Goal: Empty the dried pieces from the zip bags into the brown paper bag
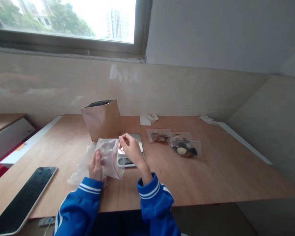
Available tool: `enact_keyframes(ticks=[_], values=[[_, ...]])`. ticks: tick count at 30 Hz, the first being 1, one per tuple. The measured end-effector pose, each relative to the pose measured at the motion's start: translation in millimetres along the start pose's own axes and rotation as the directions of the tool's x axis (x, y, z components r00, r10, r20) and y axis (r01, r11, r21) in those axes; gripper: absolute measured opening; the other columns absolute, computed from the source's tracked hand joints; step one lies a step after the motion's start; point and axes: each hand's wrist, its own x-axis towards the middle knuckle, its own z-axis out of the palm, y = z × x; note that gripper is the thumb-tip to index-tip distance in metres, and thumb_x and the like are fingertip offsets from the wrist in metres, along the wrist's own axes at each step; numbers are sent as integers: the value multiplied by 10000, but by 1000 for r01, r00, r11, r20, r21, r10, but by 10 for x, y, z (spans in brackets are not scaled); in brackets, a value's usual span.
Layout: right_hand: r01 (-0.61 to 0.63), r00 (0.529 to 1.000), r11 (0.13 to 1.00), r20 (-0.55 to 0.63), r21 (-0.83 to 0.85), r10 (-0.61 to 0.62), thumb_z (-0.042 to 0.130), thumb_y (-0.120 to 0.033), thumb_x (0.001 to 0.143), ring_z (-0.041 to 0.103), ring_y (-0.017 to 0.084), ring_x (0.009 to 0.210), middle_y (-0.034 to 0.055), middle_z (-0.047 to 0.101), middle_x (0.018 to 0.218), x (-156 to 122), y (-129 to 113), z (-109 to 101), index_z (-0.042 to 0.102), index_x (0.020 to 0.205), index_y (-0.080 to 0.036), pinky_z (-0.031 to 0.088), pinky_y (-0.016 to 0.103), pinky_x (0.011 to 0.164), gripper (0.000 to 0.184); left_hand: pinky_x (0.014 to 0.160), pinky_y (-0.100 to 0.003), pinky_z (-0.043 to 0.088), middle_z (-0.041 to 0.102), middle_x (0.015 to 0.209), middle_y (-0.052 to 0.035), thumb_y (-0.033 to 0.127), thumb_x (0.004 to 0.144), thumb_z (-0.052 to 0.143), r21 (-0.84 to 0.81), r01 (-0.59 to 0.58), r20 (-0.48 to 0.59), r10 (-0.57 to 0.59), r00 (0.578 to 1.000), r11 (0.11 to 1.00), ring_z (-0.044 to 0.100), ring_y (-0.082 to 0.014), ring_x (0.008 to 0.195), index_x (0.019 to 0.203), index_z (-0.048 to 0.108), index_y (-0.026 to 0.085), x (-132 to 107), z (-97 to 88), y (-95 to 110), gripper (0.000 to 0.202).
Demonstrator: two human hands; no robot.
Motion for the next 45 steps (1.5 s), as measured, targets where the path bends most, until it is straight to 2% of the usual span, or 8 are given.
enact_keyframes(ticks=[6, 11, 16, 21, 24, 32, 38, 45], values=[[94, 960, 987, -274, 133, -54, 458, -499, 925, 517, 118, 605, -42, 515, 657, -255, -7, -253, 494, 820, -225, 433, 237, 621, 295, 432, -202, 417, 569, 573, 45, 473, 899, 439, 186, -85, -17, 90, 996, 979, 452, -74, 388, 1093, 614, 167, -171, -98, 320, 402], [34, 997, 995, -77, 98, -27, 449, -526, 920, 592, 152, 755, 16, 630, 829, -387, -94, -188, 585, 909, -217, 447, 257, 677, 338, 404, -200, 435, 657, 740, -8, 488, 876, 472, 150, -22, 12, 20, 1000, 988, 534, -88, 431, 1096, 566, 181, -245, -57, 481, 389], [-3, 981, 995, -191, 103, 23, 576, -462, 871, 572, 145, 665, 0, 612, 697, -464, -85, -104, 666, 817, -207, 434, 259, 667, 275, 361, -175, 376, 607, 661, 21, 497, 833, 541, 234, -24, -8, 27, 1000, 972, 480, -72, 399, 949, 562, 193, -259, -13, 543, 326], [-36, 987, 987, -148, 155, 60, 359, -492, 953, 594, 170, 727, 43, 646, 838, -484, 211, -228, 643, 1008, -213, 467, 274, 634, 402, 355, -183, 345, 556, 647, 36, 548, 827, 511, 278, 78, -78, -59, 995, 957, 449, -80, 401, 946, 536, 215, -136, -203, 565, 354], [-6, 949, 988, -312, -155, -43, 371, -419, 949, 588, 221, 973, 93, 641, 1023, -352, 543, -490, 621, 1034, -199, 473, 352, 848, 343, 383, -221, 394, 567, 715, 19, 591, 818, 482, 374, 180, -99, -154, 983, 910, 522, -128, 472, 1006, 500, 238, -20, -424, 519, 401], [-196, 954, 490, -280, -850, -104, 568, -151, 779, 401, 338, 1230, 204, 439, 1361, 72, 1308, -965, 551, 1230, -135, 291, 486, 1026, 451, 796, -471, 494, 588, 889, -74, 573, 826, 435, 745, 56, 55, -144, 988, 664, 641, -284, 808, 1307, 369, 152, 195, -560, 270, 643], [-206, 891, 601, -402, -772, -212, 433, -183, 878, 495, 253, 1106, 107, 596, 1187, 59, 1460, -1025, 680, 989, -207, 310, 406, 957, 272, 916, -596, 381, 443, 1263, -251, 485, 853, 427, 922, -66, 60, 28, 998, 382, 462, -398, 1132, 1387, 405, 75, 155, -443, 61, 673], [-96, 763, 742, -528, -664, -373, 399, -283, 939, 552, 222, 1132, 106, 653, 1177, 51, 1345, -977, 656, 1030, -194, 289, 415, 1019, 287, 1056, -556, 263, 246, 1492, -192, 404, 916, 406, 905, -189, 100, 241, 965, 382, 279, -370, 1359, 1443, 378, 199, -8, -384, 383, 567]])
